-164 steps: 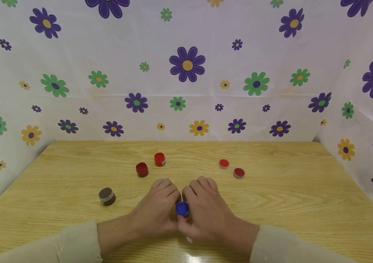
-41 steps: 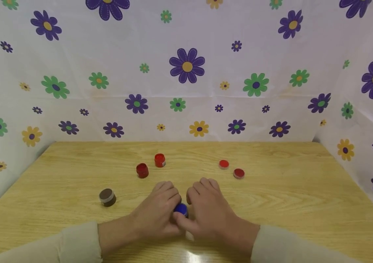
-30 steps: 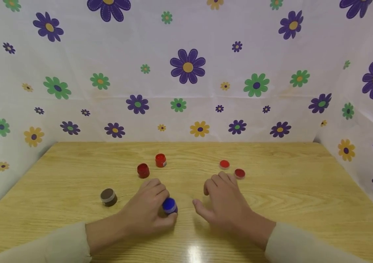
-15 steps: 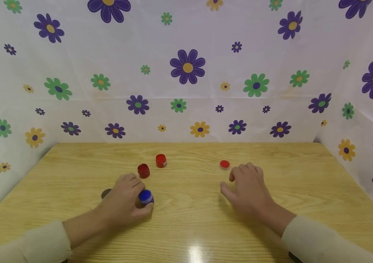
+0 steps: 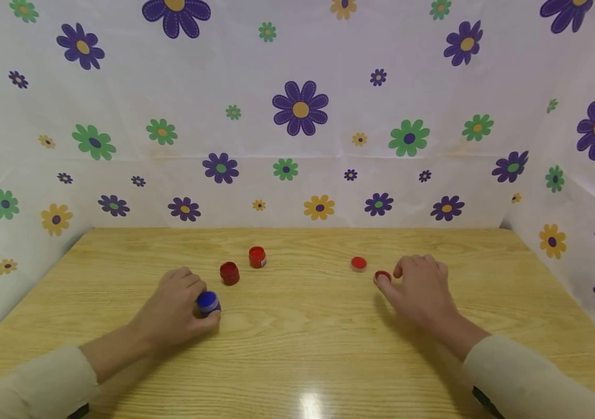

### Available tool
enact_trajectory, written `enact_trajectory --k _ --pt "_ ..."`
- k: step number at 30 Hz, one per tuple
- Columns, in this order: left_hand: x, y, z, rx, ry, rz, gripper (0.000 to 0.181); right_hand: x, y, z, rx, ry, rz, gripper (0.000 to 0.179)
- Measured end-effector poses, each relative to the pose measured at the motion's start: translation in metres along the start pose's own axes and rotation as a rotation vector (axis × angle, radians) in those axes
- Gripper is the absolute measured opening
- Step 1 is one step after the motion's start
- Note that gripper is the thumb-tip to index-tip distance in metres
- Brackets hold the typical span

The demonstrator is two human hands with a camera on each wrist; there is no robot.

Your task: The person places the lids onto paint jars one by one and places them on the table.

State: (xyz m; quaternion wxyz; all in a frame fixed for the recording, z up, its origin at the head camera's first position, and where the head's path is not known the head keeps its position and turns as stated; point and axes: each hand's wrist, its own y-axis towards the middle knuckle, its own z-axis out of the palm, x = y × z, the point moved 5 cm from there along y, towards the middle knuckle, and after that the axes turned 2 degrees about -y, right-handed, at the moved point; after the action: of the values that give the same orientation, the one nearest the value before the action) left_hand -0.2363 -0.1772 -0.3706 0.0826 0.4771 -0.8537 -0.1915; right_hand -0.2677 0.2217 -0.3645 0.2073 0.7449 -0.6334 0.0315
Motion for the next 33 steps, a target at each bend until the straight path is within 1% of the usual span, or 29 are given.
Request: enact_trajectory --k 4,8,12,16,20,23,28,31,33 --pt "0.009 -0.003 0.0 -0.002 0.012 -0.016 0.03 -0.009 0.003 0.001 0.027 -0.006 0.047 0.038" --pt "0.016 -0.006 -0.001 0.006 0.026 -0.037 0.031 -0.014 0.005 0.0 0.038 0.002 0.072 0.039" --pt "0.025 -0.008 -0.001 0.03 0.035 -0.07 0.032 -0.017 0.005 -0.001 0.041 0.007 0.083 0.039" --pt "0.035 -0.011 -0.002 0.035 0.043 -0.094 0.035 -0.018 0.005 0.0 0.042 0.014 0.088 0.039" --pt "0.045 -0.015 -0.006 0.037 0.062 -0.109 0.036 -0.019 0.005 0.001 0.037 0.015 0.087 0.039" --pt "0.051 -0.017 -0.008 0.055 0.073 -0.119 0.037 -0.019 0.005 0.001 0.04 0.016 0.09 0.039" --pt "0.054 -0.016 -0.007 0.093 0.091 -0.13 0.044 -0.018 0.005 0.002 0.047 0.015 0.098 0.041" --pt "0.051 -0.011 -0.004 0.098 0.084 -0.136 0.047 -0.018 0.007 0.004 0.054 0.01 0.105 0.041" --pt "0.047 -0.007 -0.003 0.096 0.066 -0.138 0.045 -0.017 0.008 0.005 0.069 0.008 0.111 0.043"
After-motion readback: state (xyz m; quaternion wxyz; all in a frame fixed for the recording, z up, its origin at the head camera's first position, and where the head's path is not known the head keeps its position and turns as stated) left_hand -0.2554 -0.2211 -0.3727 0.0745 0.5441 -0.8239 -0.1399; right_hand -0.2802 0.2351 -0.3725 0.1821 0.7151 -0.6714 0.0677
